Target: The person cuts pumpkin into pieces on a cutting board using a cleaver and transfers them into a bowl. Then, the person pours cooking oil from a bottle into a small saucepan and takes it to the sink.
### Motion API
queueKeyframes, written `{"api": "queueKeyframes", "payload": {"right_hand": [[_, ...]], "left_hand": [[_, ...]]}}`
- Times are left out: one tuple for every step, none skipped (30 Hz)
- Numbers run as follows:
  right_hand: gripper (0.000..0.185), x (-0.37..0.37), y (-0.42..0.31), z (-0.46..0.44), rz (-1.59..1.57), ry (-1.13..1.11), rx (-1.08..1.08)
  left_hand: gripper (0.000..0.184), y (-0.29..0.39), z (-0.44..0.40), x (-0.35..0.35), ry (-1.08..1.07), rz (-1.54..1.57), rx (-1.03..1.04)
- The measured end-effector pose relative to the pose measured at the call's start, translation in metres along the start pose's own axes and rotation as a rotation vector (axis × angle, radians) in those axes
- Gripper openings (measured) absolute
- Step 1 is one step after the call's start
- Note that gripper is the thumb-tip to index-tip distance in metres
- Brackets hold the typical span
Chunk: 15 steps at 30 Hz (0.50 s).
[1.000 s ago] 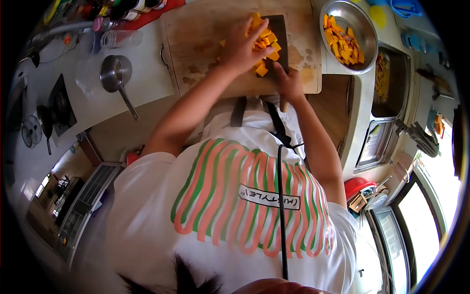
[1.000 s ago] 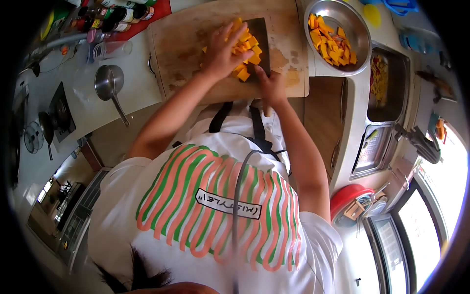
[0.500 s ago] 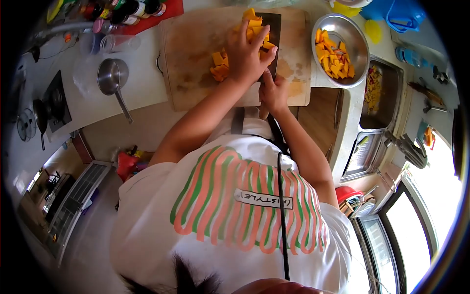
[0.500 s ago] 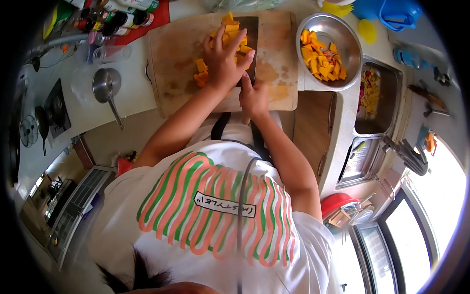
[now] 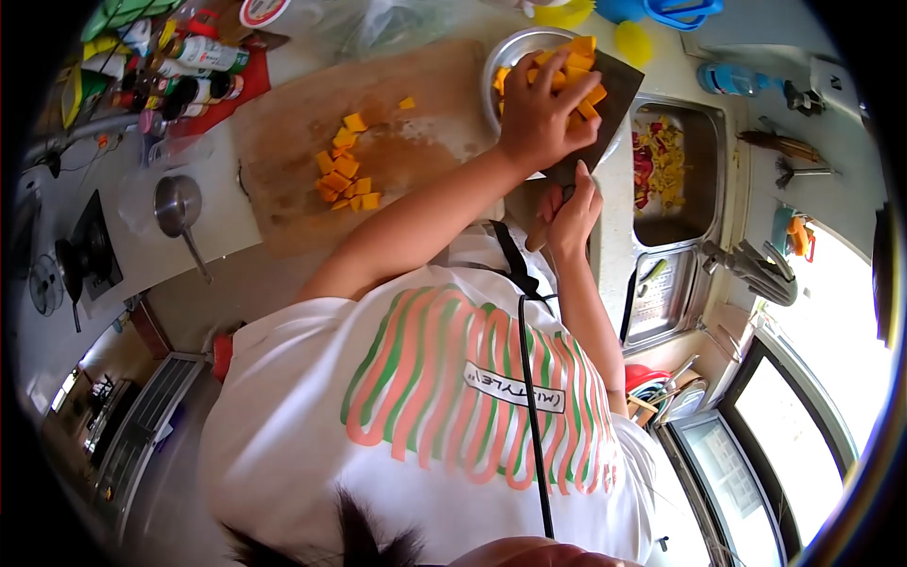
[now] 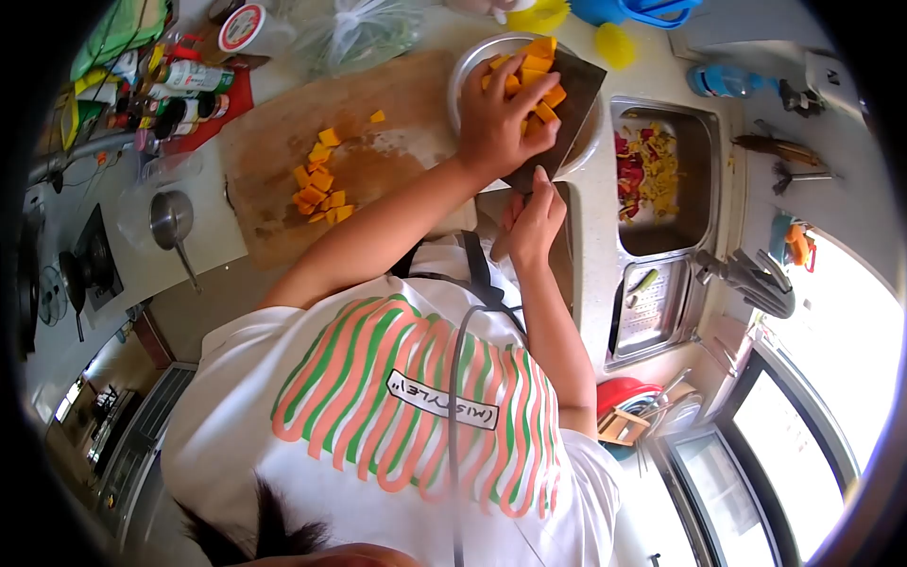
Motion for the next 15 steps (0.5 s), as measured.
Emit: {"api": "queueKeyframes", "payload": {"right_hand": [[0.042,-0.017,0.002,-0.01,0.033,0.041,0.003],[0.042,-0.034,0.008,-0.023,0.025,0.034,0.002],[0.042,-0.049,0.011,-0.035,0.017,0.026,0.001],[0.043,-0.062,0.008,-0.041,0.05,0.057,0.021],[0.043,-0.071,0.006,-0.047,0.08,0.083,0.039],[0.044,-0.08,0.006,-0.051,0.109,0.112,0.064],[0.046,-0.083,0.003,-0.055,0.167,0.096,0.046],[0.048,-0.087,-0.001,-0.057,0.224,0.08,0.029],[0.05,-0.091,-0.005,-0.06,0.283,0.063,0.009],[0.053,-0.097,-0.005,-0.063,0.33,0.001,0.026],[0.053,-0.098,-0.006,-0.065,0.366,-0.006,0.037],[0.054,-0.094,-0.011,-0.063,0.405,-0.015,0.05],[0.054,-0.091,-0.014,-0.061,0.443,-0.024,0.063],[0.053,-0.091,-0.012,-0.061,0.409,-0.059,0.06],[0.051,-0.091,-0.012,-0.059,0.347,-0.072,0.067]], "left_hand": [[0.05,-0.004,0.001,0.015,-0.008,-0.006,-0.044],[0.044,-0.019,0.008,0.035,-0.005,-0.035,-0.108],[0.036,-0.034,0.019,0.054,-0.043,-0.12,-0.128],[0.035,-0.047,0.036,0.068,-0.129,-0.217,-0.11],[0.034,-0.057,0.045,0.078,-0.213,-0.319,-0.09],[0.033,-0.056,0.041,0.076,-0.188,-0.31,-0.097],[0.033,-0.055,0.039,0.074,-0.169,-0.302,-0.104],[0.034,-0.052,0.037,0.073,-0.151,-0.295,-0.112],[0.035,-0.044,0.032,0.071,-0.126,-0.18,-0.095],[0.037,-0.035,0.022,0.069,-0.095,-0.066,-0.077],[0.038,-0.027,0.012,0.067,-0.061,0.048,-0.058],[0.043,-0.004,0.008,0.064,-0.058,0.069,0.035],[0.052,0.013,0.005,0.065,-0.19,0.08,0.142],[0.056,0.019,0.012,0.076,-0.301,0.044,0.197],[0.061,0.021,0.021,0.087,-0.413,0.007,0.25]]}}
Point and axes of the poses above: each hand's wrist, its own z-axis away from the middle knuckle, its own x-axis out of the palm, y = z × x, the point moved 6 cm from there along -z, towards the middle knuckle, and after that the axes turned 6 degrees about -x, right-handed, at the moved point
